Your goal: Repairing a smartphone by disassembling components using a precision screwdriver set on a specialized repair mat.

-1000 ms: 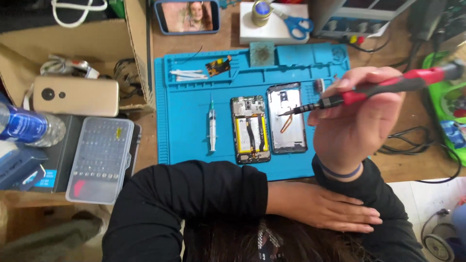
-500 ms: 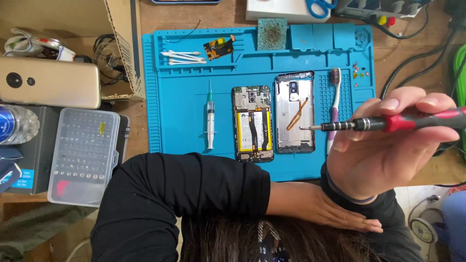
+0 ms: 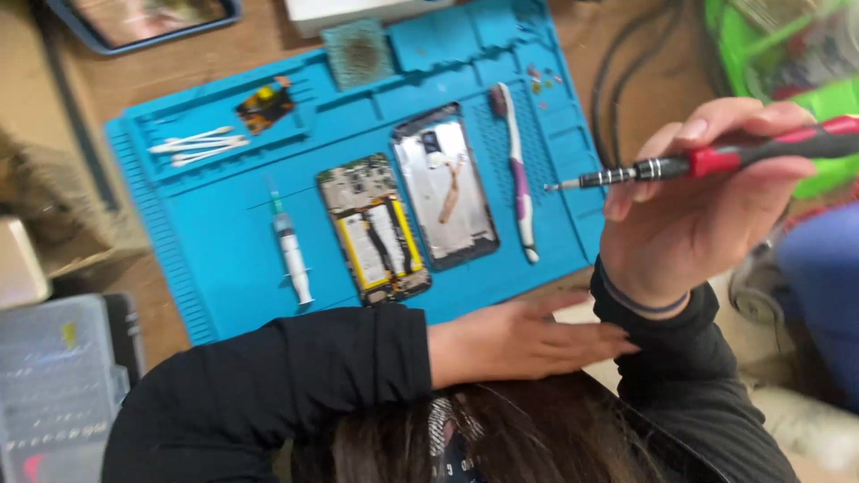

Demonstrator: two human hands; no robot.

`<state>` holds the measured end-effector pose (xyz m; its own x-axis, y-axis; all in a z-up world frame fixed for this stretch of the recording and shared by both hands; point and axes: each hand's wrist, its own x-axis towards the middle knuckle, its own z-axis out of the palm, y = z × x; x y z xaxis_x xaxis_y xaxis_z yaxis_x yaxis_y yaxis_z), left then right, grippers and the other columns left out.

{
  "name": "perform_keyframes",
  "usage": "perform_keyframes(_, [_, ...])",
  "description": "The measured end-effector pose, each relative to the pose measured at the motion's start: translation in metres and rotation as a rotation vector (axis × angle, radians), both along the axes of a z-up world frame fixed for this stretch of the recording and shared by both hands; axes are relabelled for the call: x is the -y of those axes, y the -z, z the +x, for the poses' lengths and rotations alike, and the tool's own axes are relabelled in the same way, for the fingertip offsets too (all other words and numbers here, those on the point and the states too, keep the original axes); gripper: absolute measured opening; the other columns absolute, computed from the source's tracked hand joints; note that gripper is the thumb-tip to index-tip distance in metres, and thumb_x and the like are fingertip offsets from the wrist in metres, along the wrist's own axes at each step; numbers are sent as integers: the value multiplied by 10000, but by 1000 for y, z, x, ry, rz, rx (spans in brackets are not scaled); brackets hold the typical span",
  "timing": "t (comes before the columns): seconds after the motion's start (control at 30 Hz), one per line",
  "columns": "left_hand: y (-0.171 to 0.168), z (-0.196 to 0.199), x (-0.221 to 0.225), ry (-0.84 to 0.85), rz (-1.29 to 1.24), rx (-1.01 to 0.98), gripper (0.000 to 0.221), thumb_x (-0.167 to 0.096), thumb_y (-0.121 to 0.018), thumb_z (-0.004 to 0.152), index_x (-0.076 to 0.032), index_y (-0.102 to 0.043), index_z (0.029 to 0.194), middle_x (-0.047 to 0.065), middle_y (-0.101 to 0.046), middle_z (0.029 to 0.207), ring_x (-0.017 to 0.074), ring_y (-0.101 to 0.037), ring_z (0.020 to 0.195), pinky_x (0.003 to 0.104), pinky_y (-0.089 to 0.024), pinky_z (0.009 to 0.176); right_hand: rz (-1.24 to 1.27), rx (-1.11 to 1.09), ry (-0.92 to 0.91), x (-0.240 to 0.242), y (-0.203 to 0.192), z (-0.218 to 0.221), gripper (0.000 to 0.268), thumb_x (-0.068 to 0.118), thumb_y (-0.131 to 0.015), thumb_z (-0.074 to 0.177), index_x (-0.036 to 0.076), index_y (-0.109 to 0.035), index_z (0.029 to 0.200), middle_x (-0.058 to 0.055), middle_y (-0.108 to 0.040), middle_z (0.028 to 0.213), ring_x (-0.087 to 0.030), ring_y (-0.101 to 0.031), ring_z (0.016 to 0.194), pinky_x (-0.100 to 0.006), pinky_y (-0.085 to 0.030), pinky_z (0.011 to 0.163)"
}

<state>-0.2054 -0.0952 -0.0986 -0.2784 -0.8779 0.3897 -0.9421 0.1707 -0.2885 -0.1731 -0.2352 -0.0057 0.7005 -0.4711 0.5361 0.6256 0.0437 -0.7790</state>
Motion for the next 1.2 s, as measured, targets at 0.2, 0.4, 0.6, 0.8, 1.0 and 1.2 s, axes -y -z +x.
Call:
perform_keyframes(0.2, [-9,-1,2,-85,-80,-297,402,-169,-400,1029,-124,-516,1411,85,-430,1508,216,-428,1394,494,-325,1148,66,-88,187,46,41,-19,249,356,-535,1038,126,-492,1122,-118,-541,977,-179,-490,544,-300,-448,438])
perform_keyframes(0.4, [-24,18,11,-336,166,-396,643,-183,-505,901,-66,-311,1503,161,-268,1571,311,-321,1436,491,-319,1119,89,-307,225,71,68,-46,219,343,-488,1027,136,-470,1096,-145,-564,1033,-221,-579,656,-330,-516,513])
perform_keyframes(0.6, [-34,28,26,-412,74,-788,1119,-535,-729,873,118,-47,1473,303,-188,1560,401,-299,1459,428,-290,1216,117,-301,215,84,80,-55,200,304,-491,1030,119,-471,1105,-145,-567,1036,-220,-587,657,-326,-557,564])
perform_keyframes(0.8, [-40,51,36,-490,14,-923,1209,-496,-769,887,29,140,1486,221,-249,1604,362,-493,1269,406,-482,969,122,-334,158,86,80,-51,207,297,-477,1033,105,-475,1110,-142,-573,1051,-236,-615,692,-330,-581,587])
perform_keyframes(1.0, [-29,57,47,-504,-17,-857,1164,-424,-775,879,-5,113,1505,80,-434,1552,279,-464,923,374,-451,829,180,-323,150,86,81,-49,202,288,-481,1032,103,-485,1110,-135,-580,1064,-198,-610,713,-305,-577,596])
perform_keyframes(1.2, [-17,59,50,-479,-43,-867,1126,-424,-764,897,-14,81,1518,68,-461,1534,264,-461,925,367,-438,873,166,-366,96,92,86,-49,211,287,-480,1033,98,-477,1129,-138,-579,1089,-202,-621,745,-295,-586,623])
